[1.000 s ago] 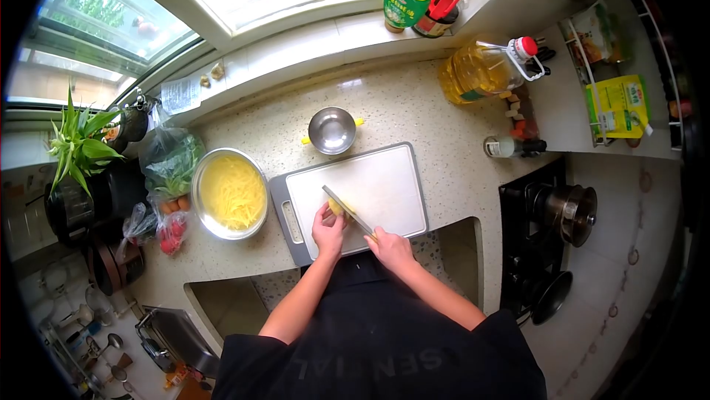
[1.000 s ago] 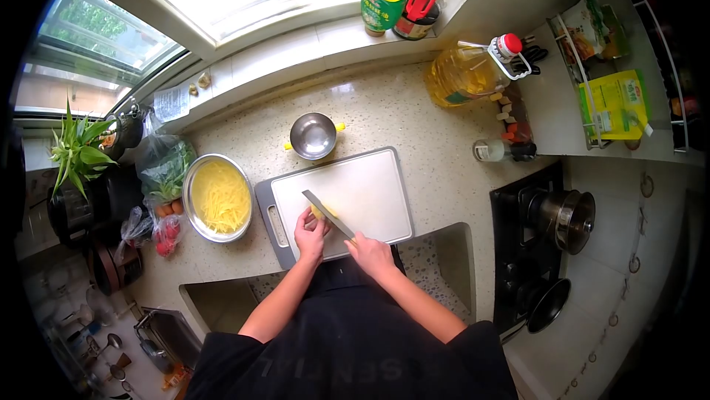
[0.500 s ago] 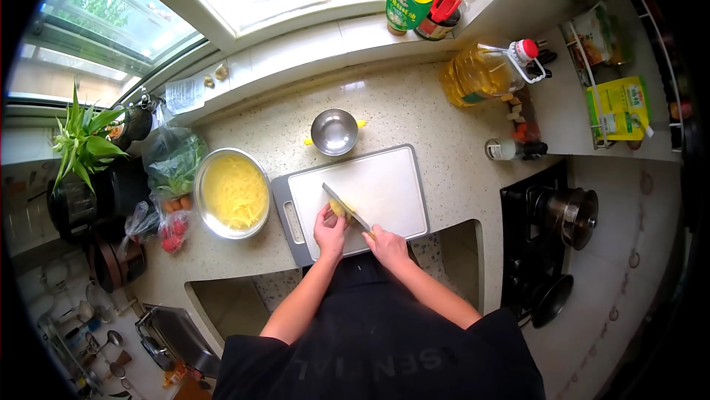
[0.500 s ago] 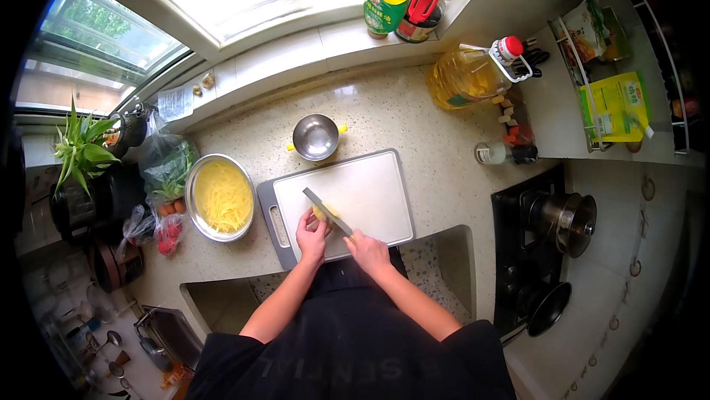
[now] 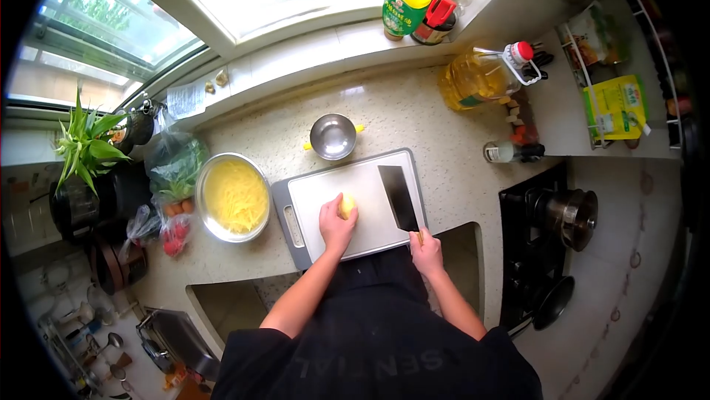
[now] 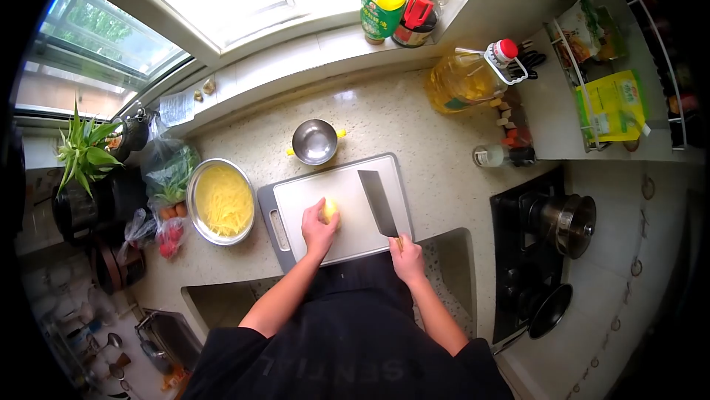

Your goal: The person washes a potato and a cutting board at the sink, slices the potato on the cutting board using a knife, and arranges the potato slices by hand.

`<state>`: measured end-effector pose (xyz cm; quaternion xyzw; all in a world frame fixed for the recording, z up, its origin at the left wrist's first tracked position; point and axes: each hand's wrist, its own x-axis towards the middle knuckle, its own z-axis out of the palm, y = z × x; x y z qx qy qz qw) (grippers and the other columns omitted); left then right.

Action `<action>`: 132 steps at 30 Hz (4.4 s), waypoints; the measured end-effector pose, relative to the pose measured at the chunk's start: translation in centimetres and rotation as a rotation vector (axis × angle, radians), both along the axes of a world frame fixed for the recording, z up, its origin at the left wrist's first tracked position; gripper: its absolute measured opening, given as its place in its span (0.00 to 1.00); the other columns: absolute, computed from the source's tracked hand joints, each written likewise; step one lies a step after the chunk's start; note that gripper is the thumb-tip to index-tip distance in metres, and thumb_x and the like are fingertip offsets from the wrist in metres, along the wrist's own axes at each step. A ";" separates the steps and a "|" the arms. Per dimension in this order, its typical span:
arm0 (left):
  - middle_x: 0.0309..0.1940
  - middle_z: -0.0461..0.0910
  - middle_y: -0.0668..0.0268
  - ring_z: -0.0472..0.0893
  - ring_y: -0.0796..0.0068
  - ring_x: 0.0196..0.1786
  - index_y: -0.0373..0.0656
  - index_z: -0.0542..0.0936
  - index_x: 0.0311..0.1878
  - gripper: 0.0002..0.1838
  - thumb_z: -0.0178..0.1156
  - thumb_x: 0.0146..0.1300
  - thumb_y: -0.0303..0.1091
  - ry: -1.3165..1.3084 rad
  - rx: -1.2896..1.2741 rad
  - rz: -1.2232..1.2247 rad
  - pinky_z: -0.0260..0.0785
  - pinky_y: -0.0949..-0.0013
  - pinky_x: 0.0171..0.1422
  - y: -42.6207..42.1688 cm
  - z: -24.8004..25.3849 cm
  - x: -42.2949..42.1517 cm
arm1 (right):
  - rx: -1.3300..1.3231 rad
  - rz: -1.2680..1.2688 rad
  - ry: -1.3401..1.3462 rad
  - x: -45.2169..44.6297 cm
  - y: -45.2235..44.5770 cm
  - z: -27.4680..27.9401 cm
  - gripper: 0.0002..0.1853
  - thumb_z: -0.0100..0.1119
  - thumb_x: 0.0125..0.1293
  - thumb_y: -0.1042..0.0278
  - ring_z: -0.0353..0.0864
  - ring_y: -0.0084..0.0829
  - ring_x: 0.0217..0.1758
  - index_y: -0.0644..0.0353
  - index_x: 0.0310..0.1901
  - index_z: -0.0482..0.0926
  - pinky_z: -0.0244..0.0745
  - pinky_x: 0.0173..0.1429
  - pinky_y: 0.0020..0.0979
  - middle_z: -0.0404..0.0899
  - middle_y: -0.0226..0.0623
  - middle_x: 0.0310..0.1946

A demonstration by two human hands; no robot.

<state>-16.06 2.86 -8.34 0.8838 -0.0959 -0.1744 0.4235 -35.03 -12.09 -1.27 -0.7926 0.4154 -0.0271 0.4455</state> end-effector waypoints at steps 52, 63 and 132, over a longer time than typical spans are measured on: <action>0.64 0.77 0.50 0.77 0.51 0.65 0.36 0.72 0.69 0.29 0.59 0.70 0.42 0.104 -0.028 0.018 0.69 0.56 0.70 6.4 0.8 8.8 | 0.976 -0.404 -0.136 -0.1 -1.2 2.5 0.24 0.45 0.80 0.42 0.69 0.25 0.11 0.60 0.42 0.70 0.70 0.17 0.28 0.69 0.32 0.17; 0.72 0.69 0.56 0.67 0.49 0.74 0.49 0.76 0.67 0.38 0.72 0.48 0.31 -0.334 0.051 -0.727 0.63 0.51 0.76 4.8 3.3 5.3 | 0.900 -0.428 -0.102 -1.9 -0.1 2.1 0.22 0.46 0.80 0.45 0.69 0.24 0.11 0.58 0.41 0.70 0.68 0.17 0.26 0.70 0.32 0.16; 0.51 0.82 0.60 0.83 0.57 0.54 0.44 0.84 0.55 0.28 0.77 0.48 0.34 -0.527 0.000 -0.636 0.78 0.62 0.57 1.1 0.1 2.7 | -0.123 0.331 0.208 0.8 1.8 -1.7 0.20 0.56 0.74 0.47 0.83 0.56 0.26 0.57 0.34 0.74 0.77 0.32 0.54 0.81 0.47 0.21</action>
